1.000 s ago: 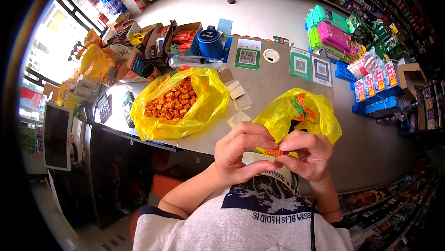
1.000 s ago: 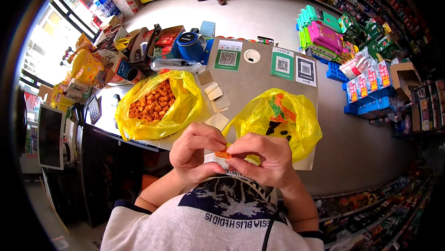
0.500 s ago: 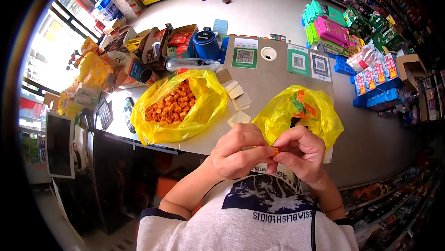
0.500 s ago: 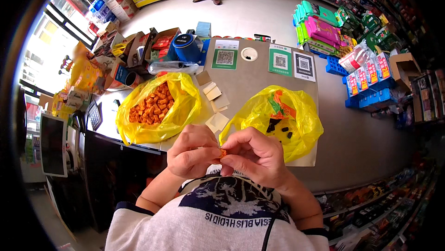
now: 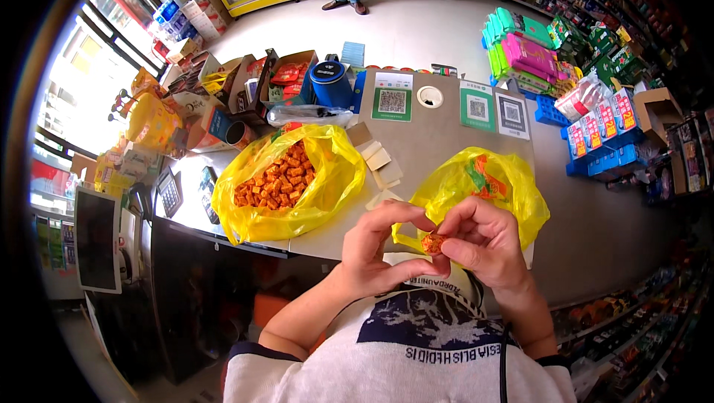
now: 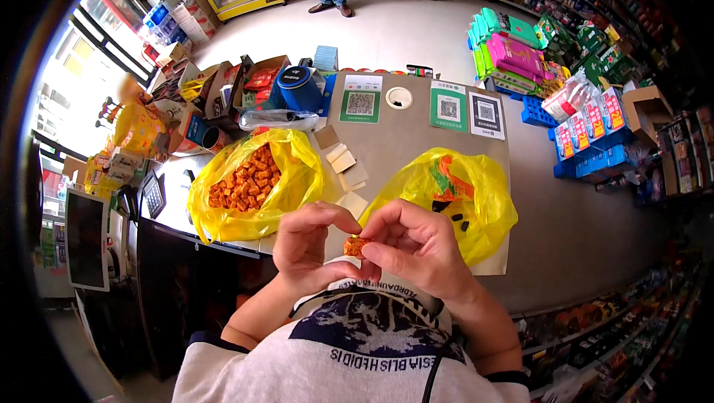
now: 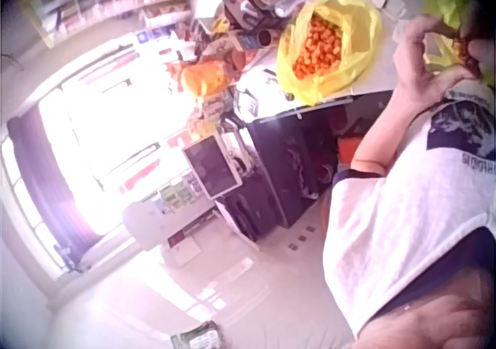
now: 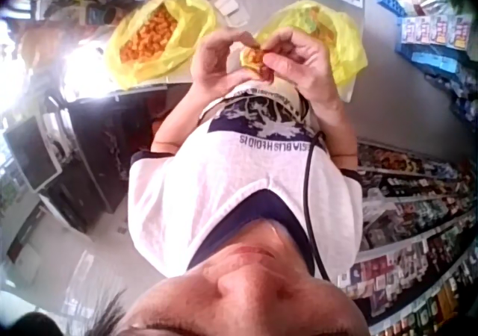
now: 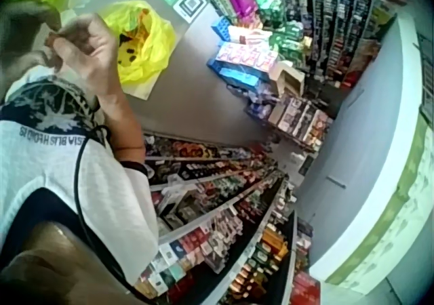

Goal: The person assembles small electronic components by hand at a counter, picking up individual pieces from a bag and fitting them together.

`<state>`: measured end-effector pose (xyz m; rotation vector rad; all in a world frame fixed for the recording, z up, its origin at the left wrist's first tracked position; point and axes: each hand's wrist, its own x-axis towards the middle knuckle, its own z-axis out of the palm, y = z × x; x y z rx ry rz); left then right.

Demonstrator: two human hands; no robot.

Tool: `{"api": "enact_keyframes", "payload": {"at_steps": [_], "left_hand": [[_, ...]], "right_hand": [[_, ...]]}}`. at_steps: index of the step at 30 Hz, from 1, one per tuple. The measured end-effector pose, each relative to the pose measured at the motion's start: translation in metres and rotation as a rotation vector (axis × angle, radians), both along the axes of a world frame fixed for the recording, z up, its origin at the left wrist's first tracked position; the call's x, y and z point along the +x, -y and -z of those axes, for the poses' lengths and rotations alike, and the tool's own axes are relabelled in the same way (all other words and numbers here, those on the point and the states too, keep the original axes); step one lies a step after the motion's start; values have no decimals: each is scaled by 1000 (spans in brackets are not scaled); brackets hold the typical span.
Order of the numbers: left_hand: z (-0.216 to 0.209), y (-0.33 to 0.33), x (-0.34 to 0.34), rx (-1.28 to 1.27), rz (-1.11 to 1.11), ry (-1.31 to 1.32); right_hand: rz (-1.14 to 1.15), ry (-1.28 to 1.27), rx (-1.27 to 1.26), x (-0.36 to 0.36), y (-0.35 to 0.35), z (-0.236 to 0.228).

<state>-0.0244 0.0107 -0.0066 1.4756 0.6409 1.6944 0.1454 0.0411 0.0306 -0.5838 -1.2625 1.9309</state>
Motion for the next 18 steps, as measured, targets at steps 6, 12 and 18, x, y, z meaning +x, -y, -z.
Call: {"api": "enact_keyframes", "payload": {"at_steps": [6, 12, 18], "left_hand": [[-2, 7, -3, -46, -149, -234], [-3, 5, -4, 66, -181, -273], [11, 9, -4, -80, -144, -276]], "right_hand": [[23, -7, -10, -4, 5, 3], [98, 218, 417, 0, 3, 8], [332, 403, 1170, -11, 0, 33]]}}
